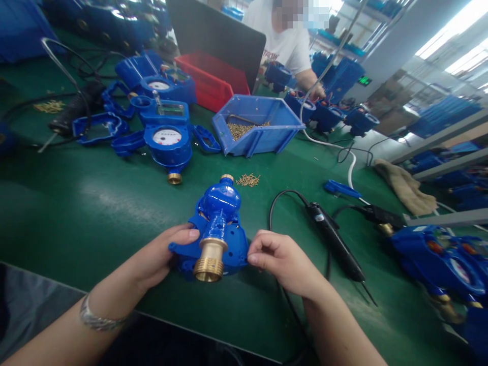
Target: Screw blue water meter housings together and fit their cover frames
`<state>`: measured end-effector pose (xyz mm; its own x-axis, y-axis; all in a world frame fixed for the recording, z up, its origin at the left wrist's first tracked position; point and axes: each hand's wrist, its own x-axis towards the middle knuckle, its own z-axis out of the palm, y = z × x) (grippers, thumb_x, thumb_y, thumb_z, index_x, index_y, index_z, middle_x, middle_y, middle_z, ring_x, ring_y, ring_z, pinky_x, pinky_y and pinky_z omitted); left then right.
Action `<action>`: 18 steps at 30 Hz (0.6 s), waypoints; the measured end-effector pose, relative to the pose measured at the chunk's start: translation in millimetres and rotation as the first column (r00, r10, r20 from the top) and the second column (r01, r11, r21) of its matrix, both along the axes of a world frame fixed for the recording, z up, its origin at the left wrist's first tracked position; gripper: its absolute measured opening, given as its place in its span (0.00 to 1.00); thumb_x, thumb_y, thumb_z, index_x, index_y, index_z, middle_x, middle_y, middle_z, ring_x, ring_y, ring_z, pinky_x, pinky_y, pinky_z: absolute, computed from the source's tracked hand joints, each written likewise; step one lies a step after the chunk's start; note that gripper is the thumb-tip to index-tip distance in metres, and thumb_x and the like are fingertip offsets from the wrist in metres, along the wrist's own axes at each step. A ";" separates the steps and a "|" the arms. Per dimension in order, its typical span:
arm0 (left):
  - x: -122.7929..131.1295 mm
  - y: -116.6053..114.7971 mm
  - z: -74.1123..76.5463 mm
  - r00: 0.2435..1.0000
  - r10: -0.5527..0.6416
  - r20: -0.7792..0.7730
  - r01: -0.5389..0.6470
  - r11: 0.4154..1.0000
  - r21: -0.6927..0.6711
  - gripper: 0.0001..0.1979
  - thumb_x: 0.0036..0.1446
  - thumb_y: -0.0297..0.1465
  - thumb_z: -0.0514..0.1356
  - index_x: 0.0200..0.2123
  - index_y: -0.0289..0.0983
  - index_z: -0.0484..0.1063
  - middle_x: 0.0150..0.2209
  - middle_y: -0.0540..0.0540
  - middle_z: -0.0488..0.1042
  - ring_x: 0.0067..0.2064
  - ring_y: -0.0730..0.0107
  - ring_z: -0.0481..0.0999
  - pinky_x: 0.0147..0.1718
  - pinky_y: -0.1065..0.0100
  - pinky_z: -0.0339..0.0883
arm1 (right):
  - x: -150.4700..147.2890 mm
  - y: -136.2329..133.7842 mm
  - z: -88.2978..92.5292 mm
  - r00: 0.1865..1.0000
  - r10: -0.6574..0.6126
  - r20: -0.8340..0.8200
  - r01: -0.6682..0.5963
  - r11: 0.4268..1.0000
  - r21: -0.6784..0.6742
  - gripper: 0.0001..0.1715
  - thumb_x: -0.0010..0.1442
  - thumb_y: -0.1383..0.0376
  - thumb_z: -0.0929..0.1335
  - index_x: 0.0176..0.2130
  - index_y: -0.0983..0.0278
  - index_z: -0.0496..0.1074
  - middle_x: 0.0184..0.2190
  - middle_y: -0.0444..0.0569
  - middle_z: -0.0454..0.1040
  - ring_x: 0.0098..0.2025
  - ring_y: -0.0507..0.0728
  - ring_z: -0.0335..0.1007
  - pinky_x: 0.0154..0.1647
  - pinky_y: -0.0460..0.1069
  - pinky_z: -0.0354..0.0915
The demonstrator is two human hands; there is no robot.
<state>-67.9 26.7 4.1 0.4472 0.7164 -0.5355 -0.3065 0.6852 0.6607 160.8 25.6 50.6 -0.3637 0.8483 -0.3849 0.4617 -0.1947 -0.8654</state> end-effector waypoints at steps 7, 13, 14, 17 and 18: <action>0.3 0.4 2.3 1.000 -0.008 -0.021 0.007 1.000 -0.031 0.12 0.49 0.37 0.62 0.34 0.35 0.77 0.34 0.44 0.80 0.36 0.61 0.77 0.40 0.65 0.68 | 2.4 1.5 1.6 0.975 -0.025 0.219 0.007 0.996 0.086 0.11 0.44 0.68 0.74 0.29 0.64 0.71 0.21 0.39 0.67 0.23 0.49 0.64 0.24 0.43 0.61; -1.2 1.8 4.0 0.999 -0.030 -0.035 0.027 0.997 -0.078 0.14 0.47 0.35 0.64 0.38 0.36 0.77 0.37 0.43 0.80 0.38 0.59 0.77 0.41 0.63 0.68 | 76.5 6.8 -11.7 0.498 -0.554 0.667 0.297 0.832 0.470 0.24 0.56 0.69 0.63 0.54 0.67 0.62 0.42 0.62 0.67 0.45 0.66 0.66 0.44 0.61 0.61; 0.0 2.2 4.4 0.998 -0.038 -0.041 0.035 0.997 -0.068 0.14 0.47 0.35 0.64 0.38 0.36 0.77 0.37 0.42 0.80 0.38 0.58 0.77 0.41 0.63 0.68 | 88.5 7.2 -17.9 0.400 -0.581 0.709 0.307 0.814 0.493 0.29 0.55 0.70 0.63 0.56 0.67 0.60 0.42 0.65 0.66 0.46 0.69 0.65 0.44 0.64 0.59; 8.7 1.6 5.8 0.996 -0.080 -0.037 0.078 0.996 -0.042 0.16 0.47 0.35 0.64 0.40 0.34 0.76 0.39 0.41 0.79 0.40 0.57 0.77 0.43 0.62 0.67 | 112.5 5.8 -35.8 0.269 -0.564 0.781 0.309 0.818 0.485 0.34 0.54 0.68 0.65 0.59 0.65 0.57 0.38 0.65 0.70 0.42 0.72 0.68 0.39 0.65 0.61; 13.4 0.6 6.1 0.995 -0.095 -0.027 0.094 0.995 -0.041 0.17 0.47 0.35 0.64 0.41 0.34 0.75 0.39 0.40 0.79 0.40 0.57 0.77 0.43 0.62 0.67 | 116.9 4.5 -38.4 0.264 -0.559 0.786 0.308 0.821 0.481 0.33 0.55 0.67 0.65 0.60 0.64 0.57 0.38 0.64 0.71 0.41 0.72 0.70 0.37 0.64 0.63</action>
<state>-54.5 27.3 10.2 0.4959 0.6498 -0.5760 -0.2203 0.7358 0.6404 277.7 30.2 12.2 0.5169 0.8556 -0.0277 0.8530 -0.5175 -0.0677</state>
